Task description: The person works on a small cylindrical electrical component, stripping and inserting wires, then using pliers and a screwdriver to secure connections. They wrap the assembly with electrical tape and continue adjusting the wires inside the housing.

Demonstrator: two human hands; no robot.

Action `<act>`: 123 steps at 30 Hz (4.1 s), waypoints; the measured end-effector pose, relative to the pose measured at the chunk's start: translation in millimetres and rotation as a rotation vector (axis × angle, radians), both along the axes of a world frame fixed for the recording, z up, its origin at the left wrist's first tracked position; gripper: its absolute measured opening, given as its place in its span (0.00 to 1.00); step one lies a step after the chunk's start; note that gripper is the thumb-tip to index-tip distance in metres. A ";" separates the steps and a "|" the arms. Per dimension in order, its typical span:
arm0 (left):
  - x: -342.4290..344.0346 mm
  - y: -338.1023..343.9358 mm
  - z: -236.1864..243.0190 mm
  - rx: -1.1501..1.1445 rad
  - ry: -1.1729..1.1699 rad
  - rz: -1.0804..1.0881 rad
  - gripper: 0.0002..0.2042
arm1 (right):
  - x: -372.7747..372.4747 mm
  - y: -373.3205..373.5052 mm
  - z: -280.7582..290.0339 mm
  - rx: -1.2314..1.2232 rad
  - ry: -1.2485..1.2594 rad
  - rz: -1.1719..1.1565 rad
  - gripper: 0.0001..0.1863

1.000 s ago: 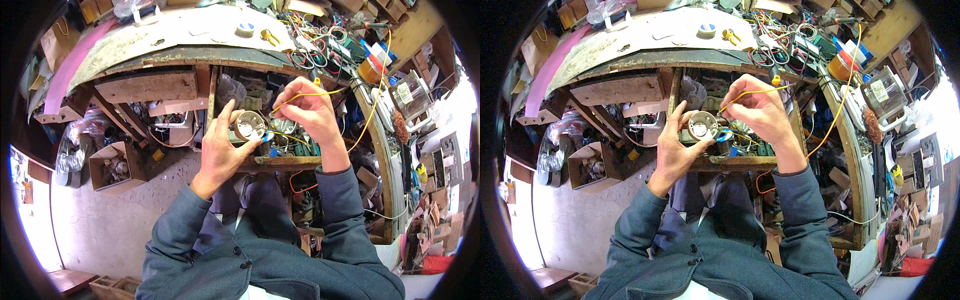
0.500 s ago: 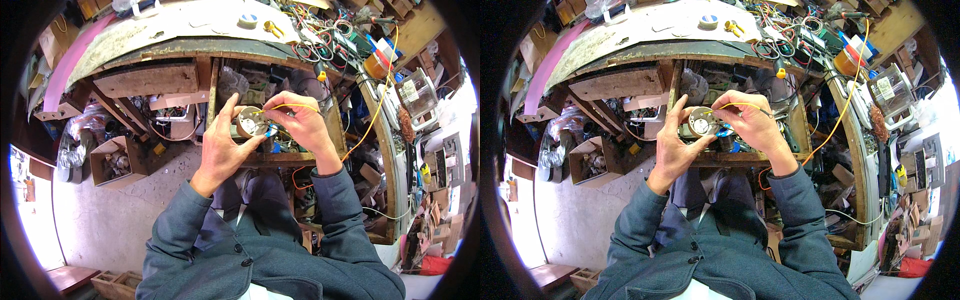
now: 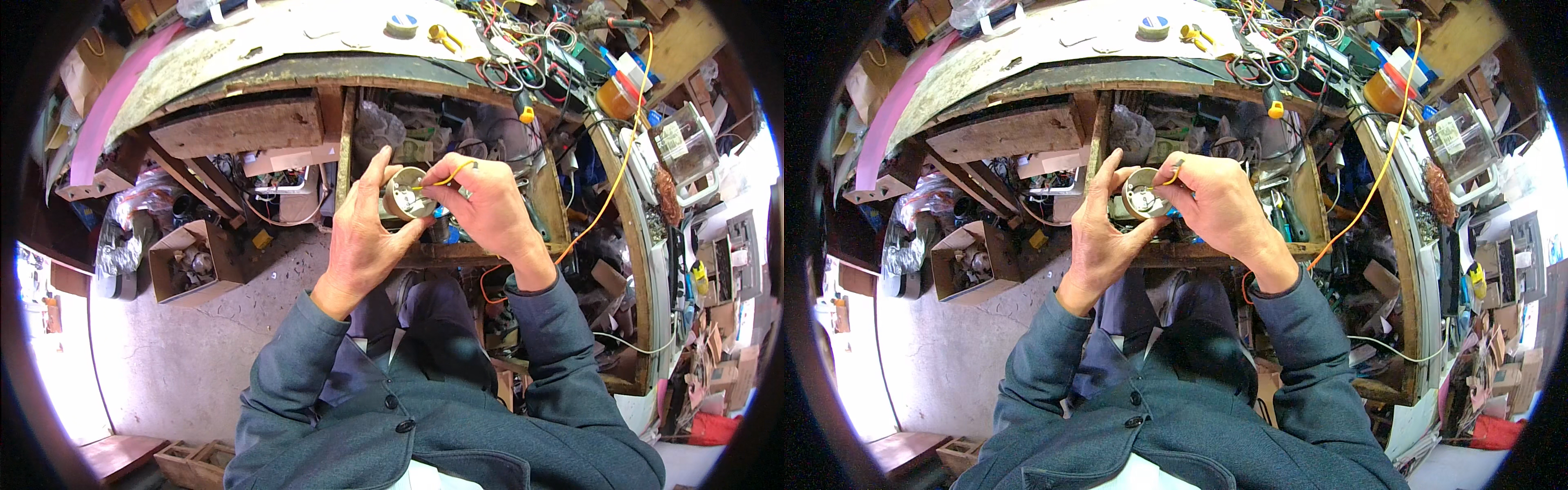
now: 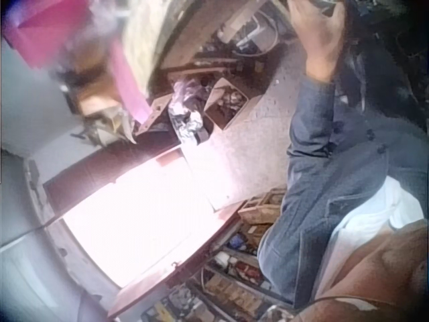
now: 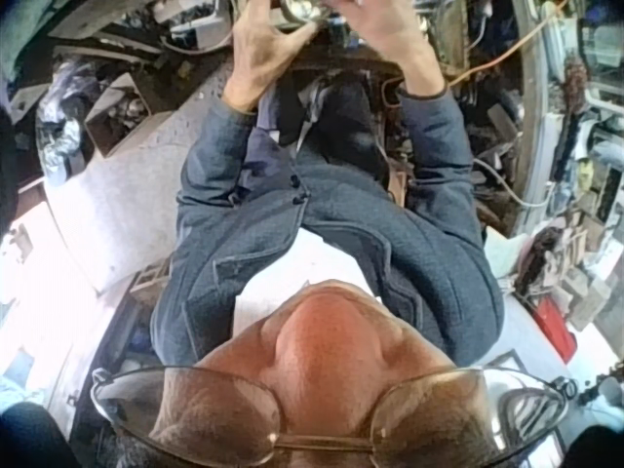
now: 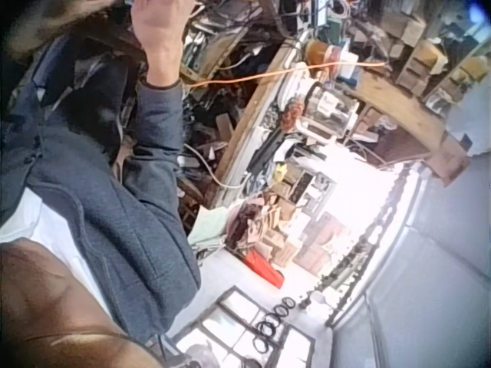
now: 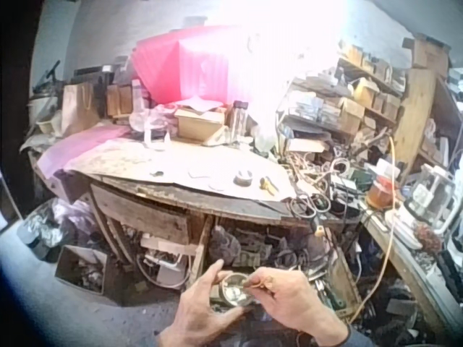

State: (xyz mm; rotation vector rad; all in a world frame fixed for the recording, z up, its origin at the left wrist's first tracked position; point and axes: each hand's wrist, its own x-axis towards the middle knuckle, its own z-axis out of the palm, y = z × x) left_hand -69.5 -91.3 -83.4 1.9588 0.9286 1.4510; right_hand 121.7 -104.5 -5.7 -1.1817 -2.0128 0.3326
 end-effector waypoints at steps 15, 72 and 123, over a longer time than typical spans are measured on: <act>-1.1 0.4 1.5 -0.001 -0.009 -0.014 0.50 | -4.7 3.6 -1.2 0.027 -0.071 0.019 0.06; -2.8 2.2 -0.8 -0.142 -0.087 -0.048 0.51 | -9.5 24.4 -5.6 -0.177 -0.020 -0.012 0.05; -5.2 2.6 -2.7 -0.167 -0.079 -0.096 0.48 | -17.9 15.5 -45.9 -0.325 0.497 -0.167 0.11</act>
